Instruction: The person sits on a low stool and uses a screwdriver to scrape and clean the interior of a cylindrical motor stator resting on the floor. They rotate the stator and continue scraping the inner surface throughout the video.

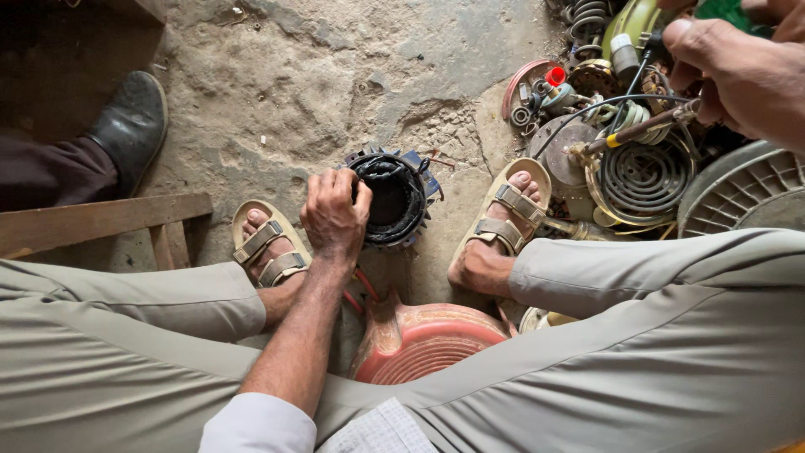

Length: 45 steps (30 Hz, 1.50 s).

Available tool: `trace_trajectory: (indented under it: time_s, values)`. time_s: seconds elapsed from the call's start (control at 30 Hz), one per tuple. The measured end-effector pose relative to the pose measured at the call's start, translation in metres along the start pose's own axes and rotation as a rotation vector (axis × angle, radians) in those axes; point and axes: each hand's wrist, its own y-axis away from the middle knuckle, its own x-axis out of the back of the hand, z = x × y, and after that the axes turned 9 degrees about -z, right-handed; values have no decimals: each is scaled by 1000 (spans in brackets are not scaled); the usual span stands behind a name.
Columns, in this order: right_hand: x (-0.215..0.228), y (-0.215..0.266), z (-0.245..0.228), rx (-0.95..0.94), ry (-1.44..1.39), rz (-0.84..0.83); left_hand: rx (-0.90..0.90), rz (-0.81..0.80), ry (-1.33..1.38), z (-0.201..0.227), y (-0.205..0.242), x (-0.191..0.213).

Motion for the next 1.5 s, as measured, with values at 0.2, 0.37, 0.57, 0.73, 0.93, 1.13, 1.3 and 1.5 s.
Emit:
trace_trajectory:
  time_s: [0.2, 0.37, 0.57, 0.73, 0.93, 1.13, 1.3, 1.5]
  values:
    - [8, -21, 43, -113, 40, 11, 116, -195, 135, 1, 13, -26]
    - [7, -26, 35, -59, 31, -66, -31, -124, 134, 9, 24, -27]
    - [3, -28, 32, 2, -54, -36, 140, 67, 167, 1, 8, -25]
    - [12, -42, 62, -111, 47, -95, 118, -61, 221, 2, 0, -2]
    - [6, -5, 11, 35, 96, 57, -33, -101, 206, 0, -9, 2]
    - [6, -19, 19, -56, 88, 20, -105, -158, 177, -16, -11, -5]
    - [4, -15, 12, -34, 67, -15, -161, -255, 144, -27, -23, 1]
    - [2, 8, -22, 41, 136, 41, 152, -284, 440, -32, -33, 5]
